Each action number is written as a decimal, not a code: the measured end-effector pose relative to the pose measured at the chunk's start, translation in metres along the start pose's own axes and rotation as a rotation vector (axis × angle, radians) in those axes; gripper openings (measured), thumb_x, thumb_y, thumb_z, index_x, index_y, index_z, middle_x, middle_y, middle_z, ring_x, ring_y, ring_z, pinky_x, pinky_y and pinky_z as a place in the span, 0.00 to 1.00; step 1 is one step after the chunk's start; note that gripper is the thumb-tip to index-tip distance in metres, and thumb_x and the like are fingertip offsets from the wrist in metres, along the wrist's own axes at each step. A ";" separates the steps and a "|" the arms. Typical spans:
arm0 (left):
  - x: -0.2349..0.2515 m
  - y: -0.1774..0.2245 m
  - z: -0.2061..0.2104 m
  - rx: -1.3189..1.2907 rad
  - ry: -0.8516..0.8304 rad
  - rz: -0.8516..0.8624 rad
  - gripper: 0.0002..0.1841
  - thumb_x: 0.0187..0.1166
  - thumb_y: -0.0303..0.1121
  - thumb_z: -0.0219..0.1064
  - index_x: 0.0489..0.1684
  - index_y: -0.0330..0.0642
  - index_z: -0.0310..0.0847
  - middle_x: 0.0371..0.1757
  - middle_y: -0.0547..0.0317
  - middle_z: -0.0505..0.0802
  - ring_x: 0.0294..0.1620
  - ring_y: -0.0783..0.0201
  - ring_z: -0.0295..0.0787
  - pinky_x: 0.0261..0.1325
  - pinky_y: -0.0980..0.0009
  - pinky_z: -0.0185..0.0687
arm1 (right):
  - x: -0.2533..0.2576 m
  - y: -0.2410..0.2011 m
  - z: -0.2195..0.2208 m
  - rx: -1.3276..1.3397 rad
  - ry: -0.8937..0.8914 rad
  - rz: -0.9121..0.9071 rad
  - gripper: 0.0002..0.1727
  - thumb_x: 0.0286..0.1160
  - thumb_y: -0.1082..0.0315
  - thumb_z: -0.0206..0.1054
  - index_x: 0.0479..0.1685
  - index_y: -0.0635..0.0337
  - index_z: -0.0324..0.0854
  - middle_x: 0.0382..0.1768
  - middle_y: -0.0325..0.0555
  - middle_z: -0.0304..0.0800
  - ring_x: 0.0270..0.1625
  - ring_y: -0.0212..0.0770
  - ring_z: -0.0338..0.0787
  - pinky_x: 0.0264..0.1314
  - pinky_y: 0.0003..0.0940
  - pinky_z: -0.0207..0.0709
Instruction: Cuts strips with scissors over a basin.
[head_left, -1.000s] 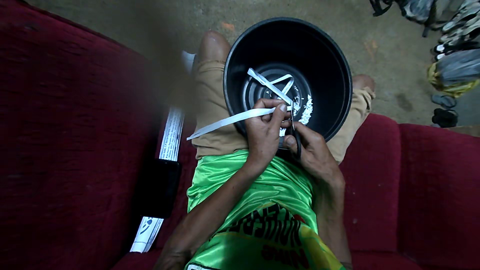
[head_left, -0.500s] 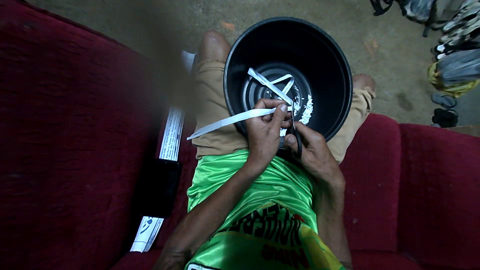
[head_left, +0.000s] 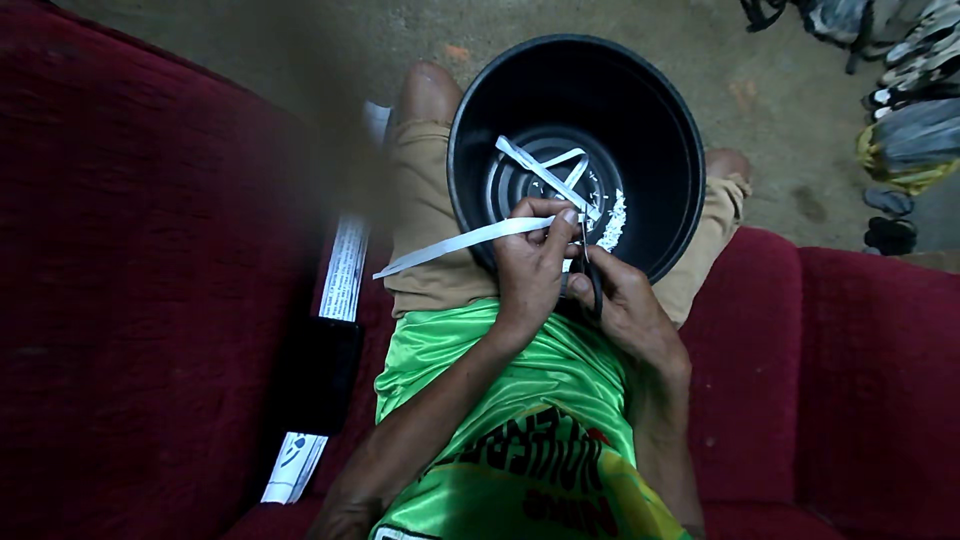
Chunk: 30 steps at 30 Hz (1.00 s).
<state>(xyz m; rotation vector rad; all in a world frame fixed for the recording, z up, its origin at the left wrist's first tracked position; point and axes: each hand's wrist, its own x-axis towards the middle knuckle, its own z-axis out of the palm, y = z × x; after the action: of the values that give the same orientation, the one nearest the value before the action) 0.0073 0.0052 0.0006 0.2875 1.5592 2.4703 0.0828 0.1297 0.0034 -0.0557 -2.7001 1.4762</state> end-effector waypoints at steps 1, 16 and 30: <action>0.000 0.000 0.000 0.001 0.001 0.001 0.05 0.86 0.25 0.64 0.52 0.37 0.79 0.39 0.55 0.91 0.34 0.67 0.92 0.41 0.74 0.91 | 0.000 0.000 0.000 -0.001 0.004 0.001 0.25 0.84 0.42 0.61 0.65 0.52 0.82 0.25 0.32 0.79 0.21 0.27 0.75 0.22 0.25 0.73; 0.000 0.001 -0.001 0.011 -0.014 -0.002 0.05 0.87 0.25 0.63 0.53 0.37 0.78 0.40 0.54 0.91 0.36 0.67 0.92 0.41 0.73 0.91 | 0.001 0.001 0.001 0.031 0.029 -0.021 0.19 0.87 0.53 0.61 0.64 0.54 0.83 0.25 0.34 0.79 0.20 0.27 0.74 0.21 0.24 0.72; -0.001 0.000 0.000 0.017 -0.009 -0.001 0.05 0.86 0.25 0.63 0.53 0.37 0.79 0.39 0.55 0.91 0.34 0.67 0.91 0.41 0.73 0.91 | 0.000 -0.001 0.000 0.035 0.005 0.007 0.25 0.84 0.43 0.60 0.63 0.53 0.82 0.23 0.32 0.78 0.20 0.26 0.74 0.20 0.24 0.71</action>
<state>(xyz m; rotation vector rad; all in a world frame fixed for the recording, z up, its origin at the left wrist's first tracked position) 0.0079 0.0050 0.0010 0.3005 1.5769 2.4529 0.0831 0.1290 0.0037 -0.0668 -2.6722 1.5222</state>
